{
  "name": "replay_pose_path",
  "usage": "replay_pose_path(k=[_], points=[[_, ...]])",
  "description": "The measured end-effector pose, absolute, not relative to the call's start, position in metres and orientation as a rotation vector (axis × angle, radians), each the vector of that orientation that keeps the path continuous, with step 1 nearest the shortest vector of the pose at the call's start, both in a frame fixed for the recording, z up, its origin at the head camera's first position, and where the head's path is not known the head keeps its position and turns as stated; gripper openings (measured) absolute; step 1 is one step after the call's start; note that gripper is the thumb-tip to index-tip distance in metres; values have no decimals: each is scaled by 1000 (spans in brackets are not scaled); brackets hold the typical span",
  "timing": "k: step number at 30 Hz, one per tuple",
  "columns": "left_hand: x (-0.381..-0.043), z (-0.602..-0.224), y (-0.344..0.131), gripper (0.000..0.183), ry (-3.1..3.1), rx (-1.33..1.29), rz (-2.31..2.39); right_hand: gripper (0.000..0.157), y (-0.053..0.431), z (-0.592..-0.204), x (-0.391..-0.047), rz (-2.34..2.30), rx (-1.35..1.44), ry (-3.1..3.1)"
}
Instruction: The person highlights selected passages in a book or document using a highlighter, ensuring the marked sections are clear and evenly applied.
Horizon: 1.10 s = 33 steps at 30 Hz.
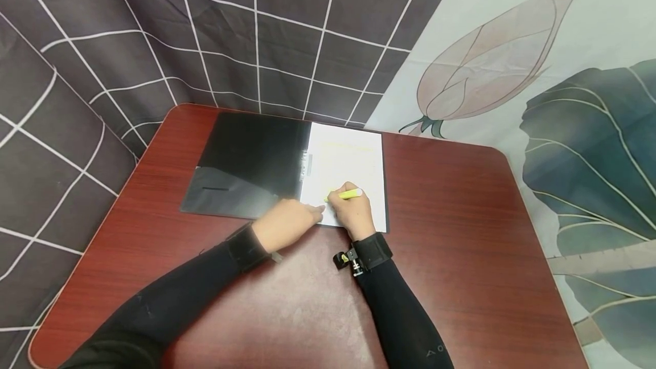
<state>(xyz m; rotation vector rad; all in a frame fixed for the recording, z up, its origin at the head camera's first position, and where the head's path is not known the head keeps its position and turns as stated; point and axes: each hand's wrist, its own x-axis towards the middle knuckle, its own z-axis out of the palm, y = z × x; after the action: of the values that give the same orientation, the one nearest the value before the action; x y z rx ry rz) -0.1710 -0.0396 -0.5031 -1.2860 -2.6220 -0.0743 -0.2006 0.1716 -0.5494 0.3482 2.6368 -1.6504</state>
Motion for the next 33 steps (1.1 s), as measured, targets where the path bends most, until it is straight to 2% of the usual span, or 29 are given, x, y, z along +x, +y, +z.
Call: replay_pose_path(k=[3,4,7,14,25,33], points=[[-172,-504,-40,12,-2623,-1288,-92,22,174,-553,-203,-1658,344,2624],[-175,-516,-38,12,-2608,-1283,-91,21,175,-556,-204,-1663,341,2620],[-173,-508,-37,11,-2625,-1284,-75,19,179,-565,-210,-1628,376,2627],[-167,-491,-40,13,-2661,-1290,-65,20,159,-513,-183,-1681,339,2640],[-165,-492,-40,17,-2648,-1288,-36,20,177,-544,-198,-1594,366,2684],[-167,-495,-41,16,-2638,-1279,-31,19,167,-510,-180,-1593,376,2680]])
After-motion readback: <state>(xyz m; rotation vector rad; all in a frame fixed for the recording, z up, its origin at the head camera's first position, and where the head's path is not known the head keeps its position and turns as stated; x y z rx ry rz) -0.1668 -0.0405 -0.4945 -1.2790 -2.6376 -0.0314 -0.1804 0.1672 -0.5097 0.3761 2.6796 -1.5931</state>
